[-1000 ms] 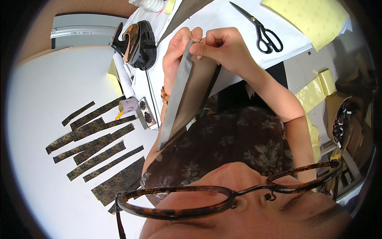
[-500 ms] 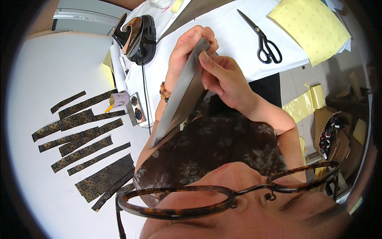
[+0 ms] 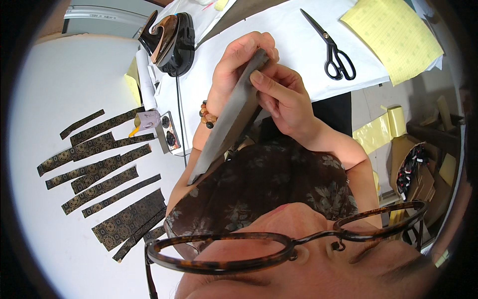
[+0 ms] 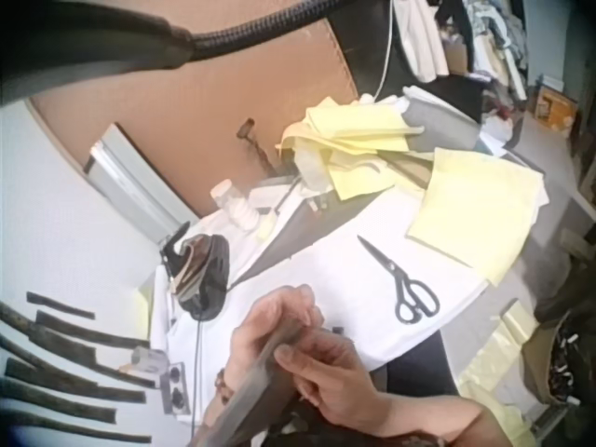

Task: The person trims the edges of a rectangular piece of brown fabric using scissors. They repeatedly fold the edges, cut off small strips, and smooth the fabric on the table.

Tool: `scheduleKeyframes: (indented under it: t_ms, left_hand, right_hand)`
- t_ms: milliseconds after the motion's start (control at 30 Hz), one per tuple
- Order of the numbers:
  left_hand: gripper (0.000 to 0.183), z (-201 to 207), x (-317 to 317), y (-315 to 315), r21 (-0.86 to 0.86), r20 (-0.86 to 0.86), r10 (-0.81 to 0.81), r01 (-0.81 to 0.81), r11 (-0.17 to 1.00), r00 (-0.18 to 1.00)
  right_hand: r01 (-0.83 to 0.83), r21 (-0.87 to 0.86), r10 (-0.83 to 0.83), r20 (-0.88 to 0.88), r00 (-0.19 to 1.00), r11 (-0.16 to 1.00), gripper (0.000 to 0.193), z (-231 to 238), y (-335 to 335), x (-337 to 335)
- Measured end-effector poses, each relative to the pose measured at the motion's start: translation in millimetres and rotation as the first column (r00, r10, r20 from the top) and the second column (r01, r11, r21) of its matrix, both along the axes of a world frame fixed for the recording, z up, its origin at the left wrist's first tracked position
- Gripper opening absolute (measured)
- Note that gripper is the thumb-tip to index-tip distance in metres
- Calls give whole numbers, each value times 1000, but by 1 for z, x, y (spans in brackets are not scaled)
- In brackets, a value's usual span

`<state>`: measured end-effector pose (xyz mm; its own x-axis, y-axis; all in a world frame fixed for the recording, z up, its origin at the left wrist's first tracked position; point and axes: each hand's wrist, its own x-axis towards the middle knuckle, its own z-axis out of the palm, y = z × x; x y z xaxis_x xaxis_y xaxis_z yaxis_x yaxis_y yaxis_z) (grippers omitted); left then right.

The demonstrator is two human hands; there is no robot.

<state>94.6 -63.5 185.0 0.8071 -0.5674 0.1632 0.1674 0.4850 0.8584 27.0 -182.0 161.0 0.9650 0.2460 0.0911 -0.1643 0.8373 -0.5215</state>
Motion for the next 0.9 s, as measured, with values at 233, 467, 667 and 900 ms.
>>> scheduleKeyframes:
  t_ms: [233,467,667,900]
  left_hand:
    - [27,3,0,-2,40,9,31,-31,999,999]
    - [25,7,5,7,49,-13,186,-185,982,982]
    - [40,-7,41,53,-335,-102,-98,58,940,990]
    - [30,11,39,37,-234,-172,-116,74,969,978]
  right_hand:
    - [16,-133,-19,-20,1000,991,24,0,0,4]
    - [-80,-378,35,-126,991,922,19,-41,-5,7]
    - [774,-596,-283,720,633,213,46,-72,-19,51]
    - [12,-527,96,178,979,850,14,-103,-19,69]
